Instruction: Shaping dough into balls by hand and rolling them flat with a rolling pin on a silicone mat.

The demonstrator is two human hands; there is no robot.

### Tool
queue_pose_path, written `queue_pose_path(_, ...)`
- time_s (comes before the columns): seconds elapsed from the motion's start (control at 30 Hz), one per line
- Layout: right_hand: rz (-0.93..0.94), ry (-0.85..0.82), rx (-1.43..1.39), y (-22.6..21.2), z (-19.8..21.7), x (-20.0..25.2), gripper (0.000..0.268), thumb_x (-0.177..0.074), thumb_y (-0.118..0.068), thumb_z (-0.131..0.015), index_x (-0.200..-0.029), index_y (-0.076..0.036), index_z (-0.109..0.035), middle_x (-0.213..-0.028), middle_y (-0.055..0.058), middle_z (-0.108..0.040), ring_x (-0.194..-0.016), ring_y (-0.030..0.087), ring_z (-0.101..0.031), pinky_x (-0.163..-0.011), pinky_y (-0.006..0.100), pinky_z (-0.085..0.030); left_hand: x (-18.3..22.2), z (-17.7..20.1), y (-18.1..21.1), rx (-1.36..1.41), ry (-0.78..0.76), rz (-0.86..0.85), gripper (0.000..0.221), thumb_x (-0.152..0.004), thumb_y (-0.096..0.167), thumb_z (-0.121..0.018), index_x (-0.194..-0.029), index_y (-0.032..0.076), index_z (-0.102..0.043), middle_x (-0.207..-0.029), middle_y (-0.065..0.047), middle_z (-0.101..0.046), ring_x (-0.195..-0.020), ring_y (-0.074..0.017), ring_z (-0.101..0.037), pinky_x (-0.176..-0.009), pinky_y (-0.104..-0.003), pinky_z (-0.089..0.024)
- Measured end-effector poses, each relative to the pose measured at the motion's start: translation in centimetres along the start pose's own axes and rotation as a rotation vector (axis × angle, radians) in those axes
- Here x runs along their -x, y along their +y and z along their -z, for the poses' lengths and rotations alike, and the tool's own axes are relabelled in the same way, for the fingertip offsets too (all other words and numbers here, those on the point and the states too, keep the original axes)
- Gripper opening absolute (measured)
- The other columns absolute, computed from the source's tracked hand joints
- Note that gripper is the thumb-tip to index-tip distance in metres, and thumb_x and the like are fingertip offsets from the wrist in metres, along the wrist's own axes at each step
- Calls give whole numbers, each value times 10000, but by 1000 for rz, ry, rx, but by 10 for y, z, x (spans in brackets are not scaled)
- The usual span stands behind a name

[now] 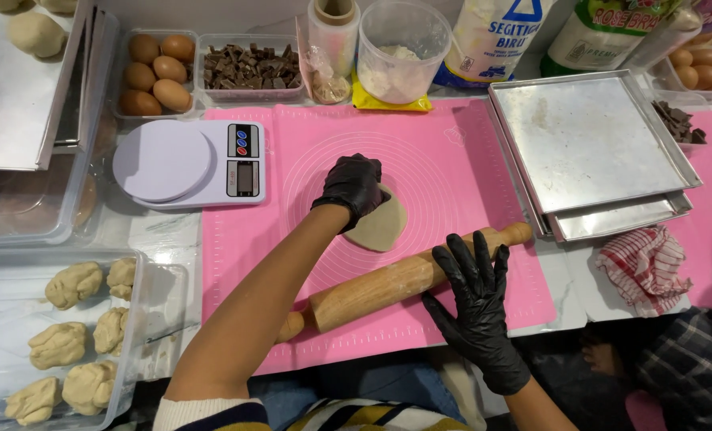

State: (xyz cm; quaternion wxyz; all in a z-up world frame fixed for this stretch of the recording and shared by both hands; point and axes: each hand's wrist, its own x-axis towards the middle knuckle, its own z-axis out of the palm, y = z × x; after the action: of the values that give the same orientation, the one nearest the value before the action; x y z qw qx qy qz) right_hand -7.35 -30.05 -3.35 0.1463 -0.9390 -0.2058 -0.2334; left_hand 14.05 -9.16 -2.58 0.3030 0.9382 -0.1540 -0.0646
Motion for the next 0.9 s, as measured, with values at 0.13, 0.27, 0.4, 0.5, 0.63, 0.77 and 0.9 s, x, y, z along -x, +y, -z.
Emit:
queue_pose_path(0.13,-7,-10,-7,0,1,0,767,-915,-333,-689,-1587,-141,-374,-1668,124,-354,-1599,415,-202,-1304,639,-38,13,9,17,102,55,-58,366,-870,383,-643,-1116,149,-508,-1116,-121,-577,-1051,-355,-585,-842,-490,-488)
queue_pose_path(0.27,-8,-9,-7,-1,1,0,752,-912,-321,-699,-1576,-144,-393,-1658,135,-372,-1594,419,-215,-1301,637,-36,30,17,35,208,111,-116,227,-877,275,-612,-1026,140,-507,-1037,-124,-604,-952,-348,-596,-766,-483,-466)
queue_pose_path(0.4,-12,-10,3,-1,1,0,751,-912,-329,-696,-1576,-147,-396,-1657,128,-377,-1594,418,-216,-1300,635,-43,45,30,45,283,149,-154,140,-881,202,-593,-966,133,-506,-985,-125,-622,-886,-343,-603,-716,-479,-452)
queue_pose_path(0.5,5,-10,-35,-3,4,-1,744,-939,-297,-681,-1590,-123,-365,-1668,138,-349,-1603,410,-190,-1307,648,-17,53,36,40,359,185,-192,72,-885,130,-574,-906,127,-506,-932,-126,-640,-819,-338,-610,-665,-475,-438)
queue_pose_path(0.63,15,0,-34,-4,3,-1,746,-927,-282,-699,-1582,-123,-379,-1663,135,-359,-1599,415,-206,-1307,650,-28,79,28,4,235,153,-40,245,-948,167,-565,-1104,88,-393,-1015,-178,-565,-854,-391,-581,-610,-524,-461)
queue_pose_path(0.77,17,36,-9,-2,2,-3,700,-914,-280,-710,-1544,-130,-443,-1620,123,-434,-1571,403,-292,-1307,638,-75,116,20,-20,-200,260,-124,471,-959,444,-633,-1235,83,-510,-1068,-173,-550,-840,-418,-589,-517,-555,-497)
queue_pose_path(0.9,-19,-12,74,17,0,-18,843,-729,-444,-822,-1515,-341,-536,-1500,-36,-499,-1478,254,-354,-1298,552,-90,166,33,0,4,-201,-185,705,-882,636,-655,-1287,73,-532,-1226,-219,-609,-1151,-464,-619,-987,-570,-519)
